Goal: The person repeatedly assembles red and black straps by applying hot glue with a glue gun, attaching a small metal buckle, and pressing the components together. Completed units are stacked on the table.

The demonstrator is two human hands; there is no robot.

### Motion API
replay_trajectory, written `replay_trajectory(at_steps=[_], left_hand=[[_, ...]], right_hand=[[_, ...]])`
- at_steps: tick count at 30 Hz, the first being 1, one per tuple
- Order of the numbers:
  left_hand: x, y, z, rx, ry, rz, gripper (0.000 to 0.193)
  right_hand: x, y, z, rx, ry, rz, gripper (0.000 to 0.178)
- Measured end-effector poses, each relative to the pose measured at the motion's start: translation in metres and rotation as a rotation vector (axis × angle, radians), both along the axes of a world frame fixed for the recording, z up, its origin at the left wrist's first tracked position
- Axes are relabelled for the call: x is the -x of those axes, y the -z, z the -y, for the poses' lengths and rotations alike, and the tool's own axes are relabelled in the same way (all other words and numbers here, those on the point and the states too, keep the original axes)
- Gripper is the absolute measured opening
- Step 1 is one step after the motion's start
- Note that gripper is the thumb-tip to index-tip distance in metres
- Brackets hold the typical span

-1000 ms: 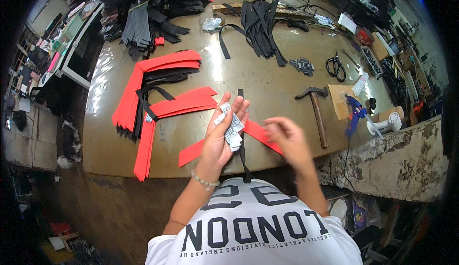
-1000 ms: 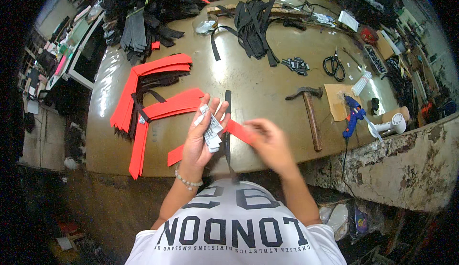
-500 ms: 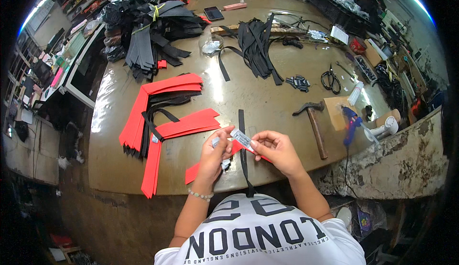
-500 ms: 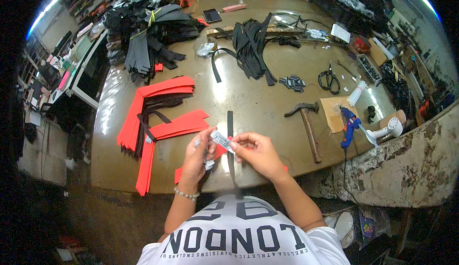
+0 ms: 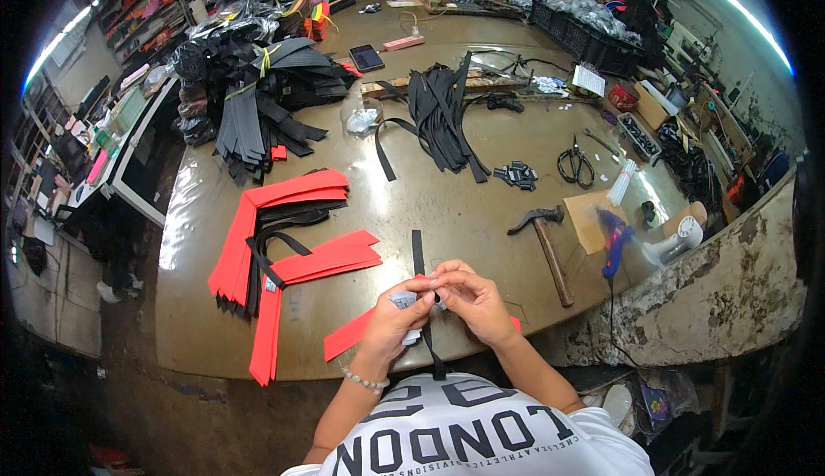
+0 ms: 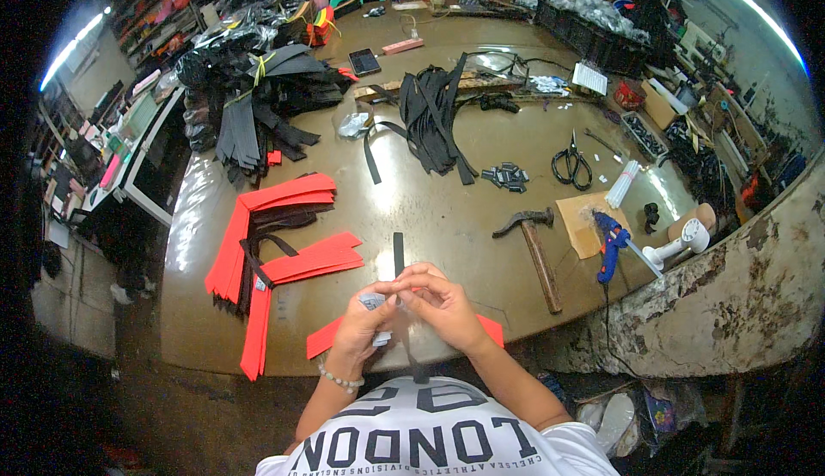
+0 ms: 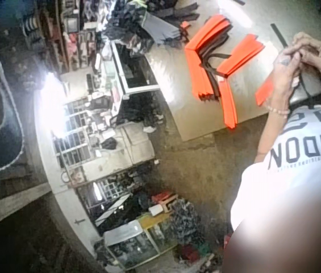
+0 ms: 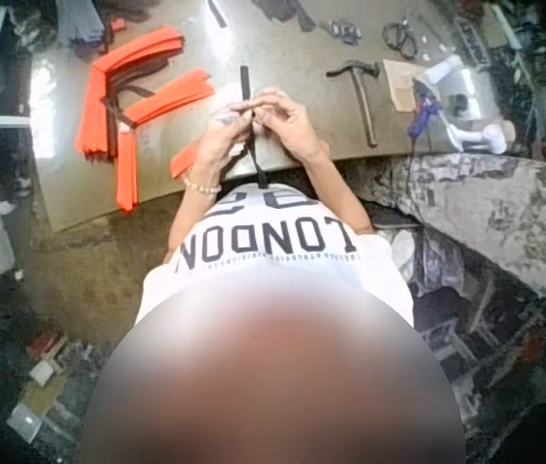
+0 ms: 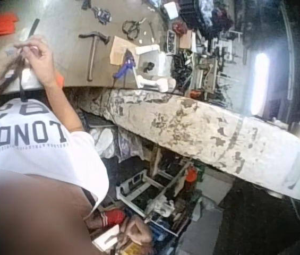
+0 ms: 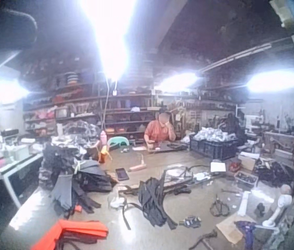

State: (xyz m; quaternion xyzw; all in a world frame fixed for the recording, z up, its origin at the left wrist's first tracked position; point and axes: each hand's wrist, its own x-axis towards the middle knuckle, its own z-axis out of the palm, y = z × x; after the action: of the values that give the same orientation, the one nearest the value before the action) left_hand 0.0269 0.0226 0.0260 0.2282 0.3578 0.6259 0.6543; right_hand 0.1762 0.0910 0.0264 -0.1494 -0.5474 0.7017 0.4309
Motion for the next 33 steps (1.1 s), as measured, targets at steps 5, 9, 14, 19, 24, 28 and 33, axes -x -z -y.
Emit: replay_trajectory(at_steps=[5,9,14,19,24,28,33], left_hand=[[-0.003,0.002,-0.002,0.022,-0.008,-0.114,0.018],[0.005,-0.009,0.010,-0.282,-0.228,-0.757,0.017],[0.019,-0.018,0.034,-0.674,-0.225,-1.253,0.023],[0.020,-0.016,0.042,-0.465,-0.254,-1.123,0.023],[0.005,-0.013,0.042,0.099,-0.181,-0.713,0.020],[0.001,-0.011,0.036,0.067,-0.230,-0.713,0.020],[0.005,-0.016,0.031,0.069,-0.172,-0.817,0.018]], right_hand=[[-0.003,0.004,0.004,0.093,0.088,0.071,0.019],[-0.020,-0.001,0.003,0.528,-0.204,0.156,0.018],[-0.028,-0.004,0.003,0.537,-0.594,0.292,0.026],[-0.019,-0.008,0.004,0.457,-0.479,0.351,0.018],[-0.012,-0.007,0.006,0.239,-0.234,0.494,0.023],[-0.011,-0.005,0.007,0.239,-0.197,0.457,0.023],[-0.013,-0.009,0.006,0.267,-0.178,0.375,0.025]])
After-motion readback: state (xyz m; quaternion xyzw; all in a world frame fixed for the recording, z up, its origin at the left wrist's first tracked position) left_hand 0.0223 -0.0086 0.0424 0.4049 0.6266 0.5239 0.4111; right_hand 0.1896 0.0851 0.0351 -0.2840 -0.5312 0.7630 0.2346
